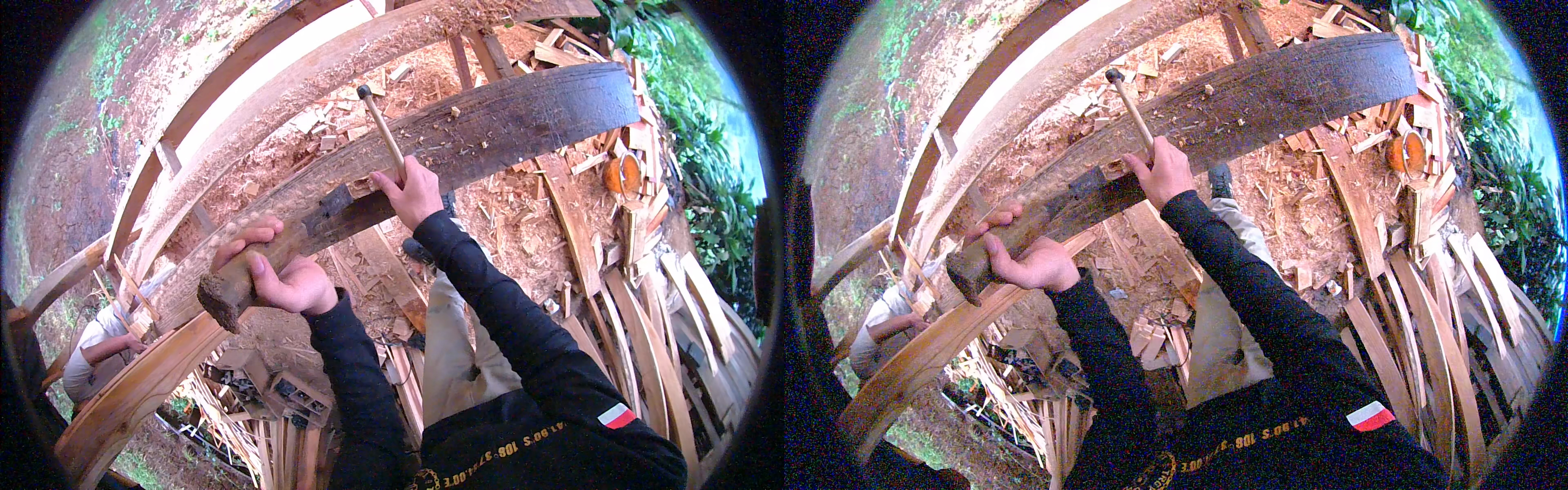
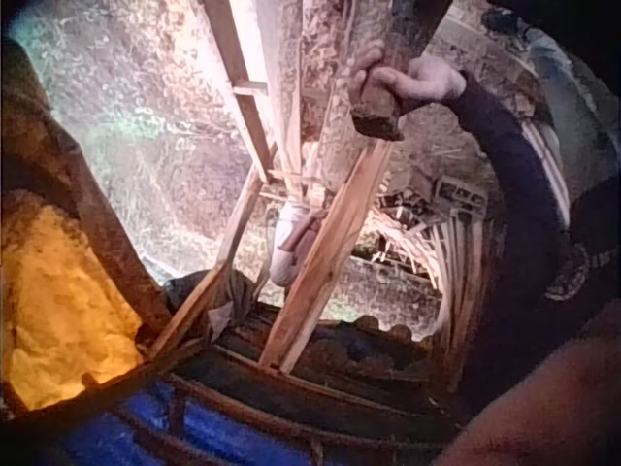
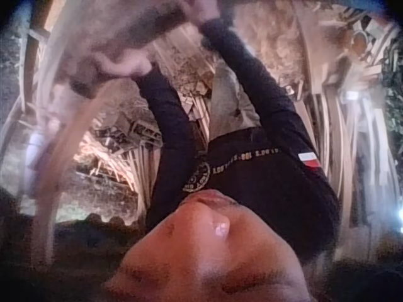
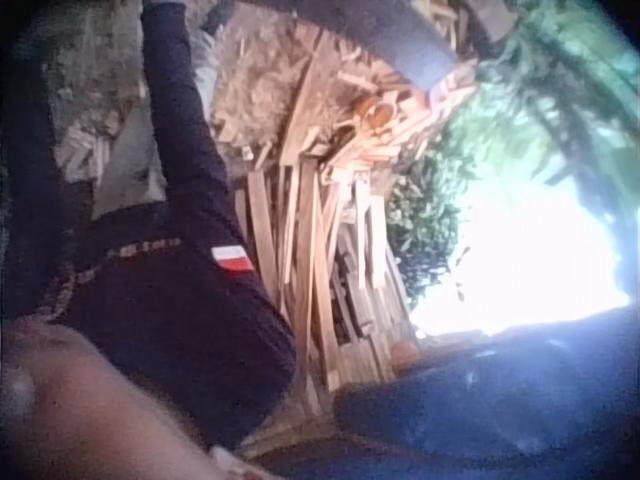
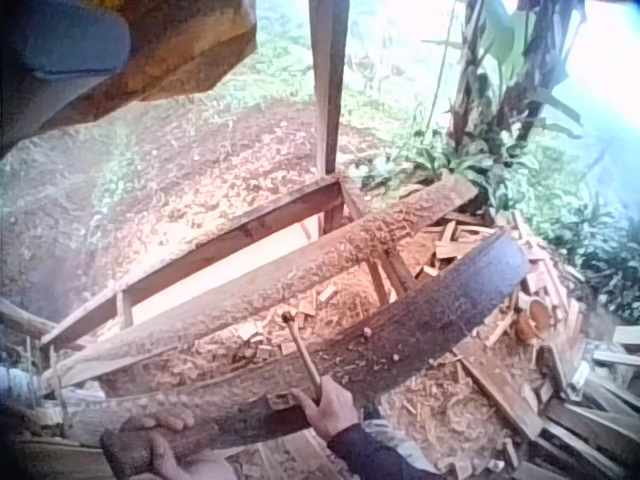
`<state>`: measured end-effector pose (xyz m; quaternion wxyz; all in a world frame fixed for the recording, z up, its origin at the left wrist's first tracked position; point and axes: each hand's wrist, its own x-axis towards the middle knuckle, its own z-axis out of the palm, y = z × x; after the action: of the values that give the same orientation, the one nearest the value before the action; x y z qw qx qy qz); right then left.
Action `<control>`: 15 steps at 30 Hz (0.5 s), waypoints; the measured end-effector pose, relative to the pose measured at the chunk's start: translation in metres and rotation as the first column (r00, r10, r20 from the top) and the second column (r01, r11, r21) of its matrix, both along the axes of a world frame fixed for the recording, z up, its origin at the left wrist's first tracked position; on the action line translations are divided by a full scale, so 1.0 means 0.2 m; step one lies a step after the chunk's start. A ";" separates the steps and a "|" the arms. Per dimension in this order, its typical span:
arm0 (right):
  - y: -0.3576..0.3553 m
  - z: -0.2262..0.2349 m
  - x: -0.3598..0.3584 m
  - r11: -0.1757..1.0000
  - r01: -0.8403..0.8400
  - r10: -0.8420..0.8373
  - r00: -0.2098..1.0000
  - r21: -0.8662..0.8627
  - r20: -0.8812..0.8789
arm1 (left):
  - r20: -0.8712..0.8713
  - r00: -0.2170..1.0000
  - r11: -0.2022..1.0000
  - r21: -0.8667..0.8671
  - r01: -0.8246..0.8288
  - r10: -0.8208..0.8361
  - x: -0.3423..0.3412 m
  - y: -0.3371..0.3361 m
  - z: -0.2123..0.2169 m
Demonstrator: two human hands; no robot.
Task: The person uses a chisel and a hammer to carve a curved wooden beam, repeatedly striking the chisel to remove wood chips. The person briefly inspects a small carved piece before resuming work on the beam.
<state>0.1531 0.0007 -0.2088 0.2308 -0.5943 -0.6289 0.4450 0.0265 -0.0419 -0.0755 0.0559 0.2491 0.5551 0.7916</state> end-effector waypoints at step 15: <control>0.01 0.00 0.00 1.000 -0.030 0.030 0.999 -0.005 0.029 | 0.033 0.933 0.913 -0.221 -0.343 0.359 -0.05 0.10 0.06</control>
<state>0.1532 0.0027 -0.2090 0.2135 -0.5920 -0.6398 0.4412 0.0174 -0.0220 -0.0638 -0.0406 0.1089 0.6693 0.7338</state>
